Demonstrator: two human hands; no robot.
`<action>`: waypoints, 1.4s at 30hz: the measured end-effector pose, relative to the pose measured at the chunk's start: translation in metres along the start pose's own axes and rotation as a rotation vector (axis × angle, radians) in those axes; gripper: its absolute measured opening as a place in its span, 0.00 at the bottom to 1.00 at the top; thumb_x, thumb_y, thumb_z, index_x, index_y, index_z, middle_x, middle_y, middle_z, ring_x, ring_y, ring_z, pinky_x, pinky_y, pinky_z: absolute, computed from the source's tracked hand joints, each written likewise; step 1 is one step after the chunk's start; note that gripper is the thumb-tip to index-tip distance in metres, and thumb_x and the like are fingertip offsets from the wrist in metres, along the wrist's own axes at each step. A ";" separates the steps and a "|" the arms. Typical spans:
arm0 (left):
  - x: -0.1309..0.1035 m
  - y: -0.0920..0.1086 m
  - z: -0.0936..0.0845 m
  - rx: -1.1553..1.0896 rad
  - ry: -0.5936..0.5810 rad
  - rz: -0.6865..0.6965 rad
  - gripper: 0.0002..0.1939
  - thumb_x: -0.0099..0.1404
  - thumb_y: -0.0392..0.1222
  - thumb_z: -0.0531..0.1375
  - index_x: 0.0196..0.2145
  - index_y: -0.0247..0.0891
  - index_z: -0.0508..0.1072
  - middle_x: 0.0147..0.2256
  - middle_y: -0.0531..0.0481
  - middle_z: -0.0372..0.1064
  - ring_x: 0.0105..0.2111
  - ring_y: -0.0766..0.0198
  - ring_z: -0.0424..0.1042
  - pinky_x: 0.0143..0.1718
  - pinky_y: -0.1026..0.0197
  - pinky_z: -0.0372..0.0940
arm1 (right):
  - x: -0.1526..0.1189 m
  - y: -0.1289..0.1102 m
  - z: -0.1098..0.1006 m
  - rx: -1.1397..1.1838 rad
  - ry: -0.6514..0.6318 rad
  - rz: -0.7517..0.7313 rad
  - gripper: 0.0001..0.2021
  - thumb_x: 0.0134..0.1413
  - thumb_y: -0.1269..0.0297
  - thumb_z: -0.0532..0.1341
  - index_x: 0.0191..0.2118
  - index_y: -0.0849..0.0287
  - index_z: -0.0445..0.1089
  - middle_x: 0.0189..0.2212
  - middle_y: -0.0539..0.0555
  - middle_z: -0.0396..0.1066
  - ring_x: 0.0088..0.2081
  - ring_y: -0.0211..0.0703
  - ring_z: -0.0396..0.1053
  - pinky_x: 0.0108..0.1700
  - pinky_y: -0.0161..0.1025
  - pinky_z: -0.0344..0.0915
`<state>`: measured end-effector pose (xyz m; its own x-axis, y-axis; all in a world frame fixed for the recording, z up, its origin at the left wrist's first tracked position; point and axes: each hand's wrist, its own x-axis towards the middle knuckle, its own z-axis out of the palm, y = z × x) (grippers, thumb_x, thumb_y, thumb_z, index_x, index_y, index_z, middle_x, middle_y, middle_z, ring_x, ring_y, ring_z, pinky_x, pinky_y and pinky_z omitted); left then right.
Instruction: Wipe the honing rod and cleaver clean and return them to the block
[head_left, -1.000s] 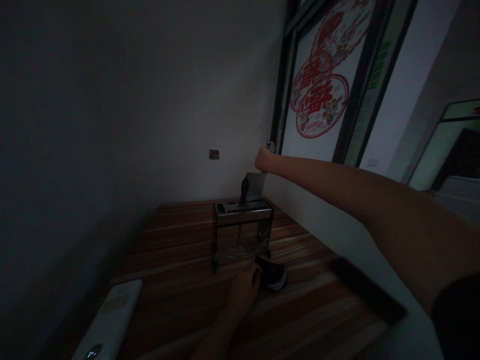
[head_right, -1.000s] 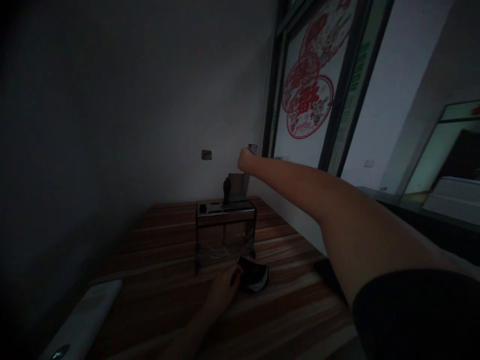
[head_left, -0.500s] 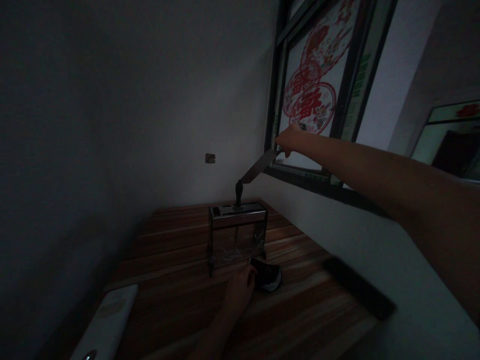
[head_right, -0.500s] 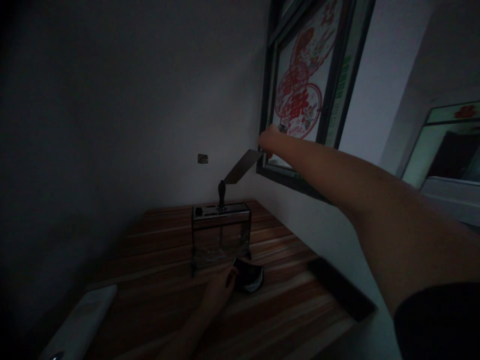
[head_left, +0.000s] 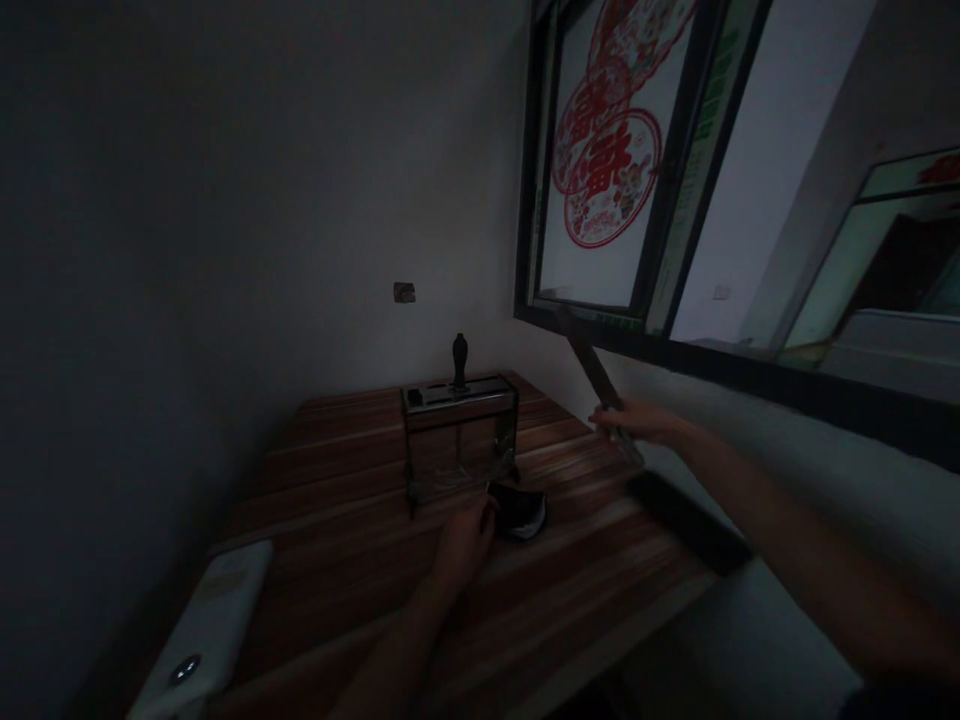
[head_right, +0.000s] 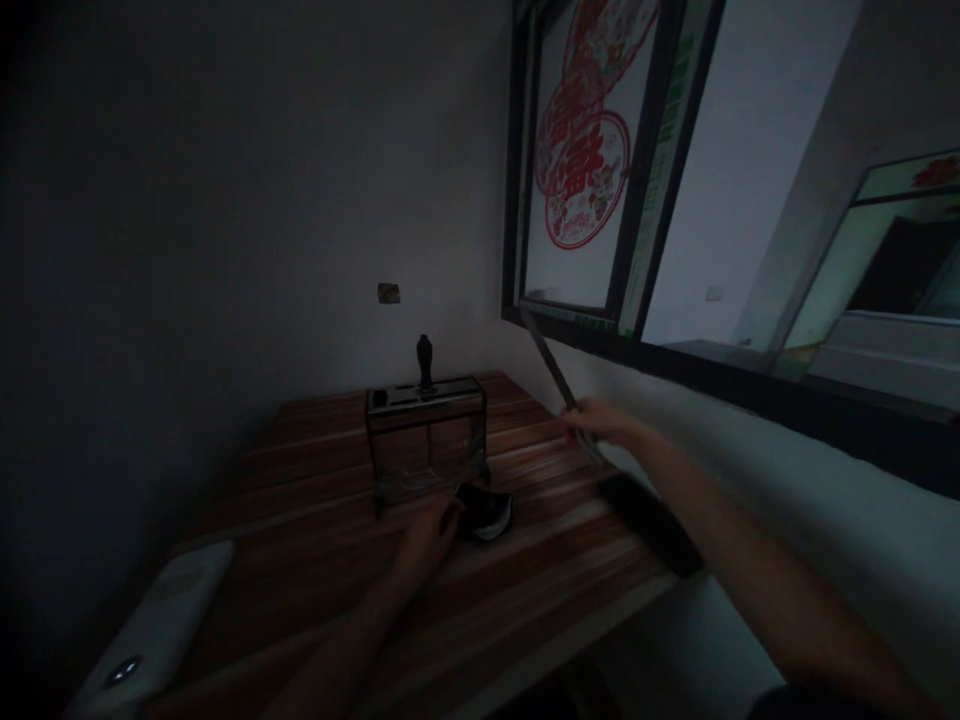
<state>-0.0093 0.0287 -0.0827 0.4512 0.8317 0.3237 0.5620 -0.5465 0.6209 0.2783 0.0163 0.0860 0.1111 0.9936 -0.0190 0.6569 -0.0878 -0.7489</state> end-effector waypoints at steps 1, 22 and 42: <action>-0.001 0.002 -0.002 0.001 0.007 0.009 0.11 0.61 0.33 0.48 0.38 0.40 0.67 0.38 0.49 0.69 0.41 0.63 0.67 0.45 0.61 0.59 | -0.014 0.015 0.020 0.043 -0.028 0.011 0.18 0.42 0.49 0.59 0.19 0.61 0.61 0.13 0.48 0.62 0.16 0.33 0.61 0.20 0.33 0.61; 0.019 0.042 -0.013 0.425 -0.376 0.267 0.25 0.55 0.29 0.53 0.51 0.42 0.63 0.50 0.48 0.62 0.50 0.58 0.60 0.51 0.58 0.55 | -0.113 0.098 0.117 0.925 -0.095 0.061 0.15 0.41 0.53 0.64 0.29 0.58 0.62 0.13 0.42 0.54 0.15 0.28 0.52 0.18 0.27 0.53; -0.029 0.015 -0.032 0.355 -0.185 -0.151 0.19 0.57 0.36 0.53 0.48 0.40 0.66 0.46 0.45 0.68 0.44 0.57 0.68 0.45 0.59 0.60 | -0.080 0.033 0.171 0.712 -0.252 0.012 0.20 0.34 0.52 0.66 0.30 0.57 0.59 0.10 0.38 0.55 0.08 0.28 0.49 0.08 0.26 0.45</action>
<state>-0.0363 0.0000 -0.0595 0.4442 0.8909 0.0944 0.8205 -0.4469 0.3565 0.1634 -0.0543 -0.0508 -0.1144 0.9865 -0.1168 0.0068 -0.1168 -0.9931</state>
